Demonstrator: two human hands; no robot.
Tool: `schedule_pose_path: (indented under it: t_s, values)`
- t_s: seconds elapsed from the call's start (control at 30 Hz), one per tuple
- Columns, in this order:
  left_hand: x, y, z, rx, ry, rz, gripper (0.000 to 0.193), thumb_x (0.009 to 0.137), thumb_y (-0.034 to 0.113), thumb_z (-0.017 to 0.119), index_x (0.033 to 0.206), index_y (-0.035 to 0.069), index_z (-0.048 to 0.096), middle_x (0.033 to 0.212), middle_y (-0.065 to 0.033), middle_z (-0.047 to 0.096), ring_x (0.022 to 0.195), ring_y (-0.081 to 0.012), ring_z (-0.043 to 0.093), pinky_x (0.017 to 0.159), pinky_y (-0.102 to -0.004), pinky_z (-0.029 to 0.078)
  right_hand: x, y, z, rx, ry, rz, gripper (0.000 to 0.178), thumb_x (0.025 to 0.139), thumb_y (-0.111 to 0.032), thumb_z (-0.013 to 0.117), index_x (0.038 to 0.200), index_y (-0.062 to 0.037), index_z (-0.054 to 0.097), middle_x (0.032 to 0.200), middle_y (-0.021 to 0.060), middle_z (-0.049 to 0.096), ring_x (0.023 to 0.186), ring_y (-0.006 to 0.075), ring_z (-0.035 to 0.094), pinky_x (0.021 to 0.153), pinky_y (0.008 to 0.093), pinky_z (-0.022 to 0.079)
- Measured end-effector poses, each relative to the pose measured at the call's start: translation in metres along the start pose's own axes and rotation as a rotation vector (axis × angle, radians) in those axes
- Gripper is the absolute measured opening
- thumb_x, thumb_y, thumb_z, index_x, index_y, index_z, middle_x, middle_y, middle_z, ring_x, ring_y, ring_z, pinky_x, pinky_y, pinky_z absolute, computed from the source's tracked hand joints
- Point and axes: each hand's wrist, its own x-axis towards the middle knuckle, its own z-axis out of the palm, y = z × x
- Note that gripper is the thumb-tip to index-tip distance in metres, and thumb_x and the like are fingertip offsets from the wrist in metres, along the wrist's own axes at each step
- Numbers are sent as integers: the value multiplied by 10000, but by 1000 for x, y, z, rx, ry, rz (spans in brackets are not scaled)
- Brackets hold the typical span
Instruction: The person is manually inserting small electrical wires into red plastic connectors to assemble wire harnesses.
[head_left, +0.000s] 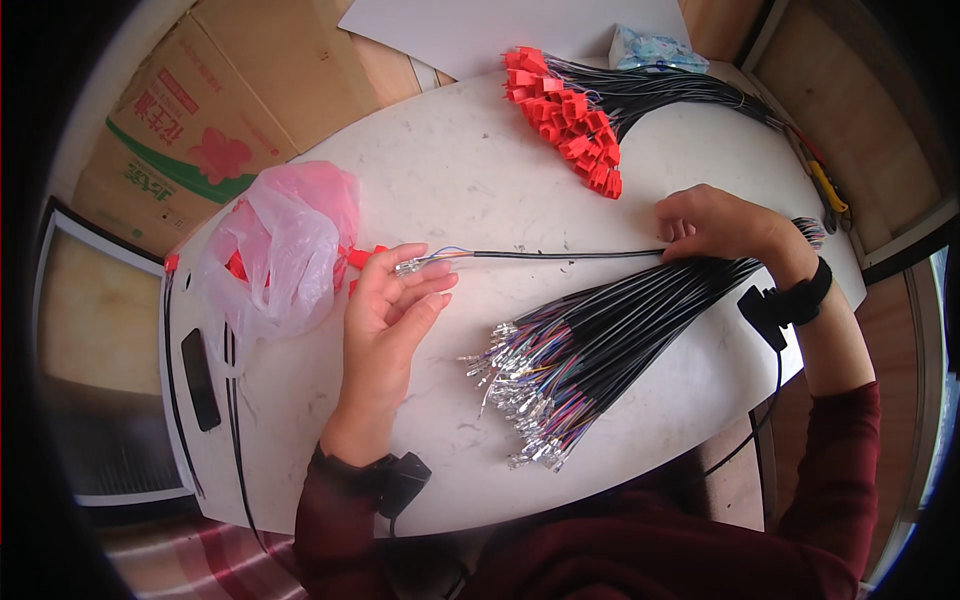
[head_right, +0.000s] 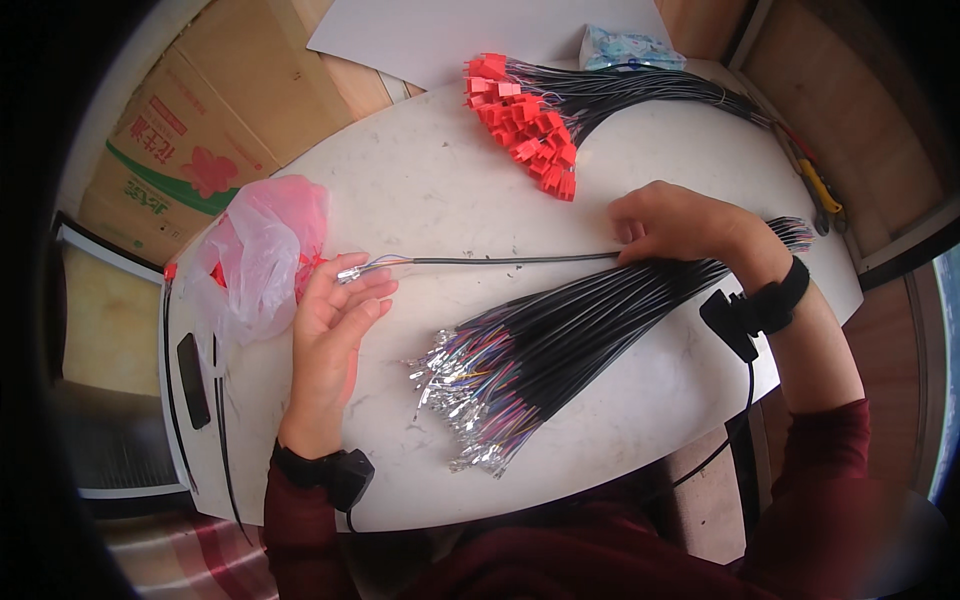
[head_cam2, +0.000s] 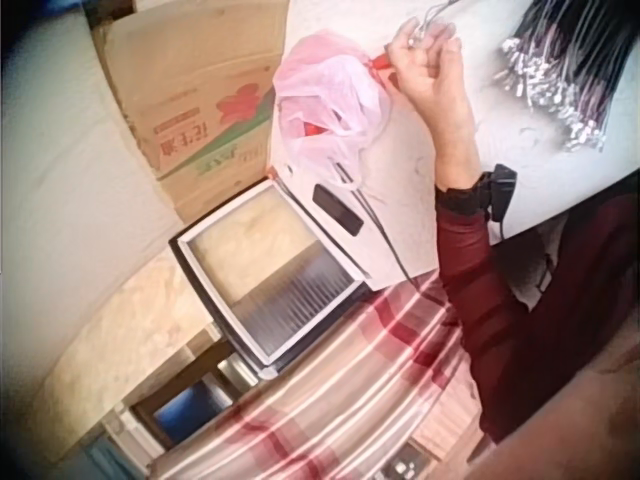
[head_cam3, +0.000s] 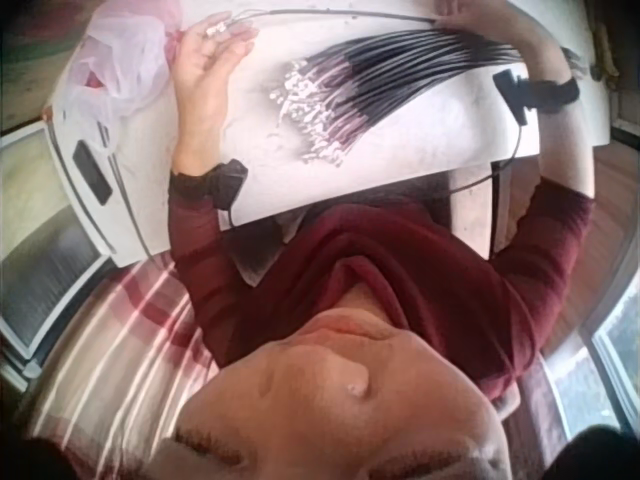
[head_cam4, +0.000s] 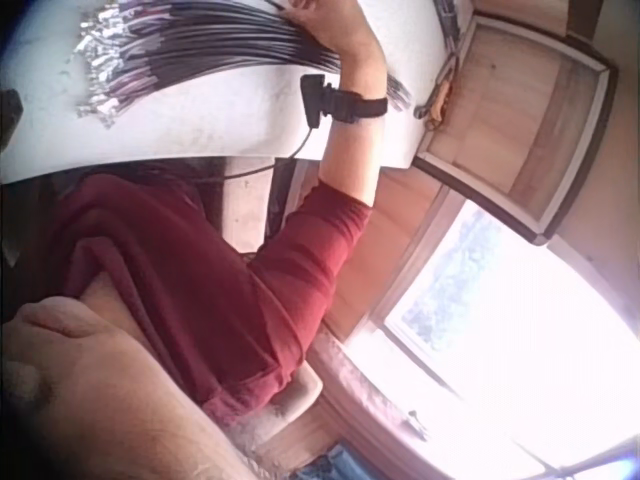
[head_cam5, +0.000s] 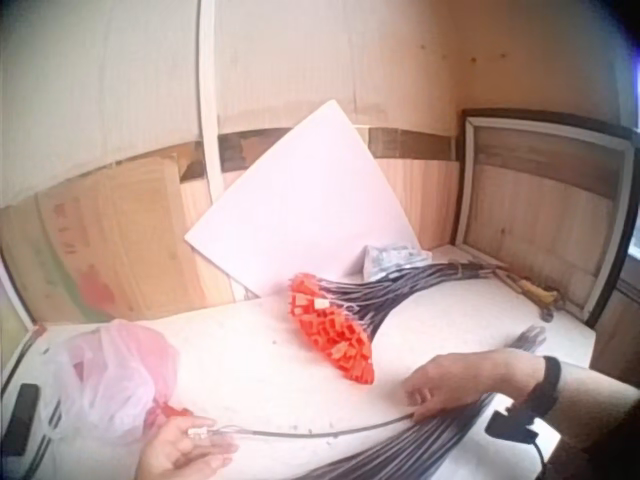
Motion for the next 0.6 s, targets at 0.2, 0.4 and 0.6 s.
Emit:
schedule_pose_path:
  t_s: [0.2, 0.4, 0.6]
  values:
    - [-12, -4, 14, 517, 147, 347, 492, 904, 121, 669, 1349, 23, 482, 1166, -137, 627, 1046, -260, 623, 930, -350, 469, -11, 13, -1, -163, 42, 11, 98, 800, 6, 637, 885, -31, 603, 848, 119, 623, 836, 272, 605, 752, 363, 486]
    - [-44, 4, 60, 1041, -392, 558, 632, 766, 331, 805, 1263, 15, 576, 1241, -219, 546, 1126, -383, 553, 956, -449, 447, -19, 28, -4, -319, 90, 85, 124, 778, 57, 596, 851, -39, 570, 830, 115, 597, 825, 290, 584, 731, 388, 471]
    - [-45, -8, 60, 1130, -437, 512, 624, 758, 349, 800, 1259, 33, 601, 1318, -238, 518, 1218, -386, 519, 981, -475, 436, -21, 28, -8, -289, 57, 75, 128, 775, 74, 583, 839, -37, 576, 820, 126, 596, 822, 291, 585, 721, 385, 466]
